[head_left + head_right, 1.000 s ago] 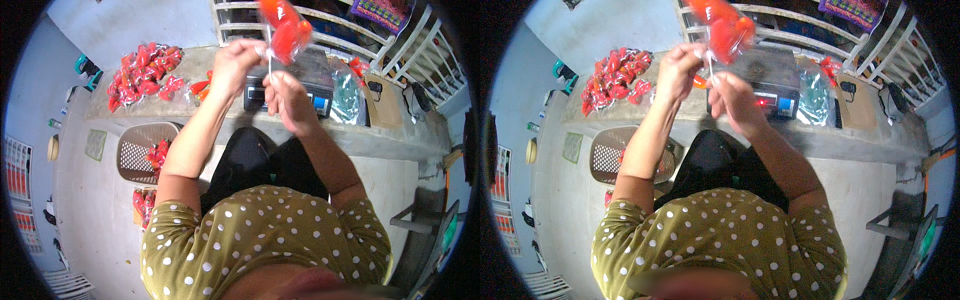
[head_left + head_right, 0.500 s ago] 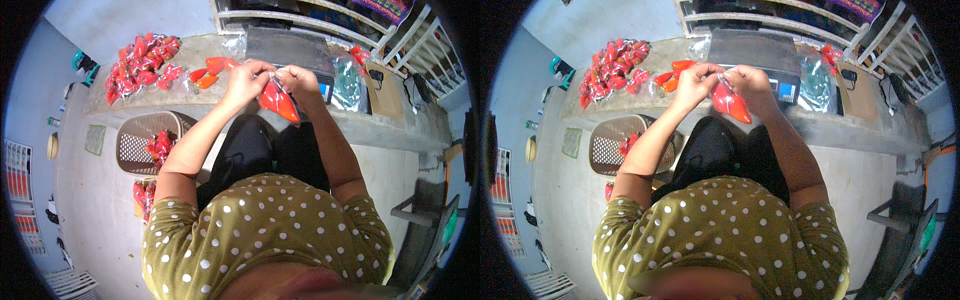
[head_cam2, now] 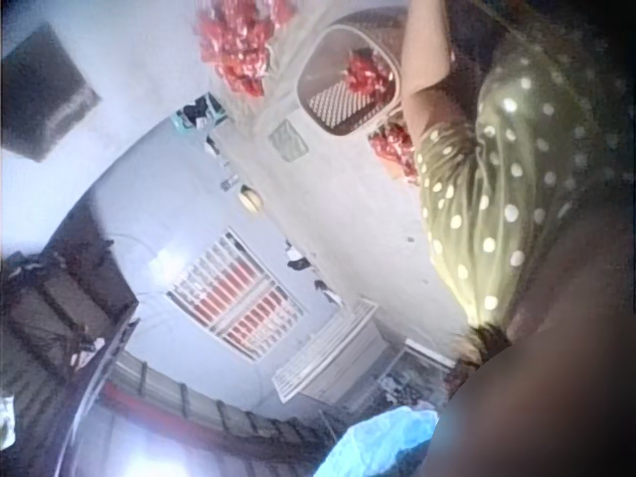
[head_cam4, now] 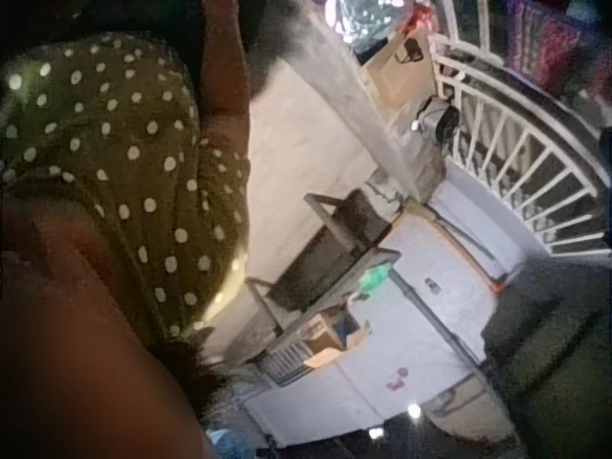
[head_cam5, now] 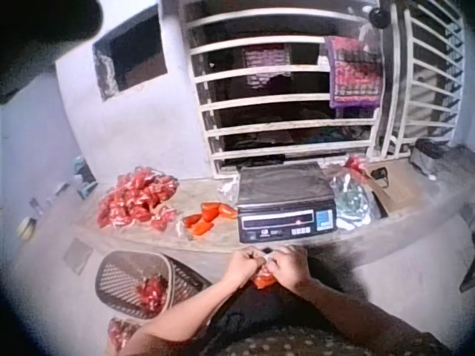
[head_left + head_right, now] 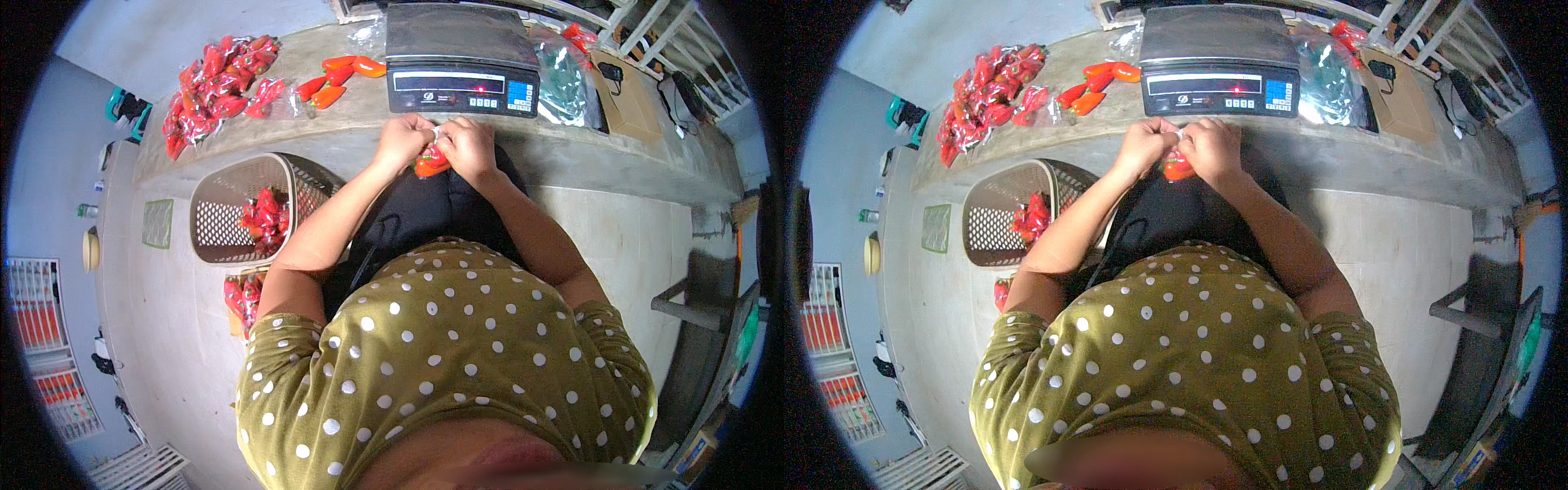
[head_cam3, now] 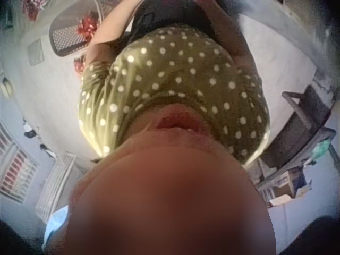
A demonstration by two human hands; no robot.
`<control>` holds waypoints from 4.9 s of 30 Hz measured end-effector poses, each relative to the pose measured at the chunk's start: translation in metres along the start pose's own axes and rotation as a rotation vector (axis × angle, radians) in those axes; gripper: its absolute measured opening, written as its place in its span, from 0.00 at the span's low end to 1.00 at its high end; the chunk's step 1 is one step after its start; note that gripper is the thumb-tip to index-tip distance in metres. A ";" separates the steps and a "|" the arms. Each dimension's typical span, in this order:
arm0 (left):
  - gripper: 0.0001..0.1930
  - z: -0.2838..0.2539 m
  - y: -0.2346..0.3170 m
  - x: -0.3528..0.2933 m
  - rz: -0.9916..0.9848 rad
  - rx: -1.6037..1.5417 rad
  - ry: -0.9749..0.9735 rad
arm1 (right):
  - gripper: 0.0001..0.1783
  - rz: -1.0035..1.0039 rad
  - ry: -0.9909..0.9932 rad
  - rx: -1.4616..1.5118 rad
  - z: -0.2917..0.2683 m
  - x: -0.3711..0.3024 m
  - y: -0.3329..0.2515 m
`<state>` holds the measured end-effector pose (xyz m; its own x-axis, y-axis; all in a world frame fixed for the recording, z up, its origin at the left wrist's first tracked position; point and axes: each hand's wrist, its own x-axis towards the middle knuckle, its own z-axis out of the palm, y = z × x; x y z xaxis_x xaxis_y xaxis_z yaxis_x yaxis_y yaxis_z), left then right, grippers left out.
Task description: The person weighs red bell peppers on a digital scale, places them into clear plastic bags, and ties the bags shut. The person repeats this process for multiple peppers, moving the finished bags to a pile on the counter.
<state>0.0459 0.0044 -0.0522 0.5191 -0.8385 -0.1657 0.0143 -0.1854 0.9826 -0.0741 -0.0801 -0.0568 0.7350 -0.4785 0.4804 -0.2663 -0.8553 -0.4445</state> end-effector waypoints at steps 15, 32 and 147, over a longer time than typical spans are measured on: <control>0.03 0.016 0.009 0.002 -0.115 -0.028 -0.195 | 0.08 0.208 0.004 0.320 -0.014 -0.015 0.013; 0.05 0.025 -0.001 -0.001 -0.037 0.195 -0.207 | 0.07 0.215 -0.061 0.124 -0.008 -0.028 0.020; 0.27 -0.155 -0.052 0.110 0.160 0.873 0.362 | 0.45 0.721 -0.396 -0.287 -0.048 -0.017 0.161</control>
<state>0.2348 0.0015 -0.1087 0.6944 -0.7048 0.1451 -0.6459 -0.5216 0.5574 -0.1590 -0.2197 -0.1005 0.4750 -0.8639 -0.1673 -0.8580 -0.4125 -0.3059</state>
